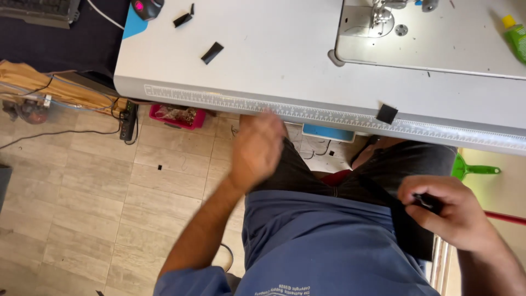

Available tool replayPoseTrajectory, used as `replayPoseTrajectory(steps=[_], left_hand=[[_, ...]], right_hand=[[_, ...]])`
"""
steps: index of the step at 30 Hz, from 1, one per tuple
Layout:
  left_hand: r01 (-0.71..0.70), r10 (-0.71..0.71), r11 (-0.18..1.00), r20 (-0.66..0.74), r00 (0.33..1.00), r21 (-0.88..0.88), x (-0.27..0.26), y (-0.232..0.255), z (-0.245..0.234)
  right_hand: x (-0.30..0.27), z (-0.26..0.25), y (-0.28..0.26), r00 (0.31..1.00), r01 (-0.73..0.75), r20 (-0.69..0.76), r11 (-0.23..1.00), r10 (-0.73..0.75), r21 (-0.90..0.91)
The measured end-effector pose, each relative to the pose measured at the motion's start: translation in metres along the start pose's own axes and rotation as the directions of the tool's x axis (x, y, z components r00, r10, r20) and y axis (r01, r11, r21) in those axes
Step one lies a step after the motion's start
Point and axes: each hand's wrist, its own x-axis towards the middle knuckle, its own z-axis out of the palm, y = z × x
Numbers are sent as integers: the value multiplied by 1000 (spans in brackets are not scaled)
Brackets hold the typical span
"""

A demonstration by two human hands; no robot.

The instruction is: Aligning leather strips at a sewing machine and organizing leather components on a workshop table for assembly.

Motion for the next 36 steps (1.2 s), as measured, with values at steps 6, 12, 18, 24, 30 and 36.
replayPoseTrajectory(steps=[6,12,18,24,30,36], left_hand=[[432,-704,555,125,699,711,68,-142,-26],[47,-297,941,750,590,335,123,13,78],[-665,687,726,196,699,-175,51,21,150],[-577,309,816,818,484,33,-59,-51,94],[212,-330,899,273,904,383,101,-124,-17],[301,-511,623,84,856,722,106,-295,-7]], right_hand=[[32,23,-28,990,102,88,989,-112,108],[30,45,-21,977,18,203,981,-58,194],[24,52,-33,960,36,267,982,-85,184],[6,59,-6,973,-42,231,985,2,168],[26,63,-8,948,55,304,988,-97,145],[20,58,-10,967,-1,247,974,-56,228]])
